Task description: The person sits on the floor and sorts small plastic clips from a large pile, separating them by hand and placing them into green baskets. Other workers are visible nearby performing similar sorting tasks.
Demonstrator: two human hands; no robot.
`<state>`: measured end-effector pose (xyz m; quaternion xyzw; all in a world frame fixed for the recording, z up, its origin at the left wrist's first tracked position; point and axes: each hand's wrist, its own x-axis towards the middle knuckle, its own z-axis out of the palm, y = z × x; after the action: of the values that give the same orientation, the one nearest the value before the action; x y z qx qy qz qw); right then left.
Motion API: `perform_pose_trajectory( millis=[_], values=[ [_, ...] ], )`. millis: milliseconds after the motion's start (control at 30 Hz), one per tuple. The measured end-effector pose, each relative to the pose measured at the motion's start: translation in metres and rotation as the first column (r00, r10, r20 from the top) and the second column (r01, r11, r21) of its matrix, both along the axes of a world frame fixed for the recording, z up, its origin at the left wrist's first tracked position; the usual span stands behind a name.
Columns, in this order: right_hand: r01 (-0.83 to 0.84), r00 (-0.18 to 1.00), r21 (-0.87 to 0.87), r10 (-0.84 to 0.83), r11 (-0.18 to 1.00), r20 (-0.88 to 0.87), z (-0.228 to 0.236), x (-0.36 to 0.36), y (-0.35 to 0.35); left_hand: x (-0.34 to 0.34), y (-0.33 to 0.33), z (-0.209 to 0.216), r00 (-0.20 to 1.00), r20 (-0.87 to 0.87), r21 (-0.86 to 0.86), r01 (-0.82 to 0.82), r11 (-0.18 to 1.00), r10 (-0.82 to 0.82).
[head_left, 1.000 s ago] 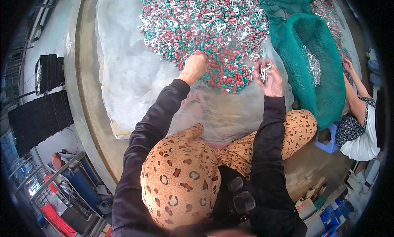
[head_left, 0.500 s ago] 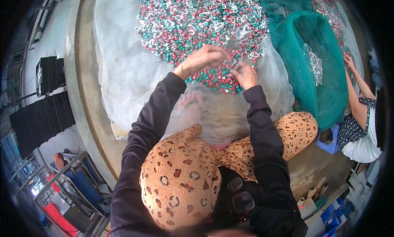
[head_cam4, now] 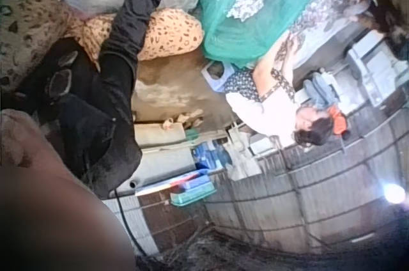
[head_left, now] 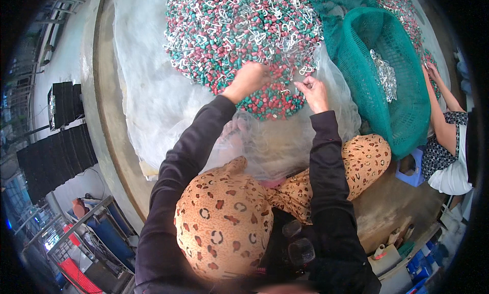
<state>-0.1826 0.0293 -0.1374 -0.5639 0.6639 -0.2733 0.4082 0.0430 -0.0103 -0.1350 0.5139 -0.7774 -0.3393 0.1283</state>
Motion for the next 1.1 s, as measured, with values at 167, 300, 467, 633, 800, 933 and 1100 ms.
perform_pose_trajectory(
  millis=[167, 300, 467, 633, 800, 933, 1100],
  values=[
    [0.061, 0.967, 0.055, -0.073, 0.997, 0.244, 0.004, 0.009, 0.004, 0.038, 0.007, 0.03, 0.985, -0.119, 0.036, -0.12, 0.992, 0.124],
    [0.075, 0.985, 0.033, -0.079, 0.997, 0.152, 0.01, 0.016, 0.003, 0.044, 0.011, 0.047, 0.972, -0.124, 0.081, -0.189, 0.979, 0.198],
    [0.124, 0.804, 0.238, -0.239, 0.963, 0.545, 0.019, 0.015, -0.001, 0.049, 0.004, 0.077, 0.974, -0.128, 0.024, -0.185, 0.982, 0.187],
    [-0.03, 0.689, 0.222, -0.14, 0.975, 0.711, 0.022, 0.023, -0.003, 0.056, -0.006, 0.11, 0.998, -0.063, -0.162, 0.006, 0.987, -0.017],
    [-0.199, 0.246, 0.272, -0.221, 0.941, 0.944, 0.023, 0.056, 0.0, 0.039, -0.007, 0.136, 0.945, 0.009, -0.486, 0.29, 0.825, -0.327],
    [-0.241, -0.195, 0.425, -0.473, 0.872, 0.859, 0.016, 0.074, 0.012, -0.01, 0.025, 0.14, 0.883, 0.377, -0.34, 0.412, 0.845, -0.28],
    [0.002, -0.042, 0.273, -0.272, 0.962, 0.961, 0.024, 0.042, 0.003, -0.025, 0.043, 0.13, 0.956, -0.075, -0.734, 0.14, 0.665, -0.284]
  ],
)
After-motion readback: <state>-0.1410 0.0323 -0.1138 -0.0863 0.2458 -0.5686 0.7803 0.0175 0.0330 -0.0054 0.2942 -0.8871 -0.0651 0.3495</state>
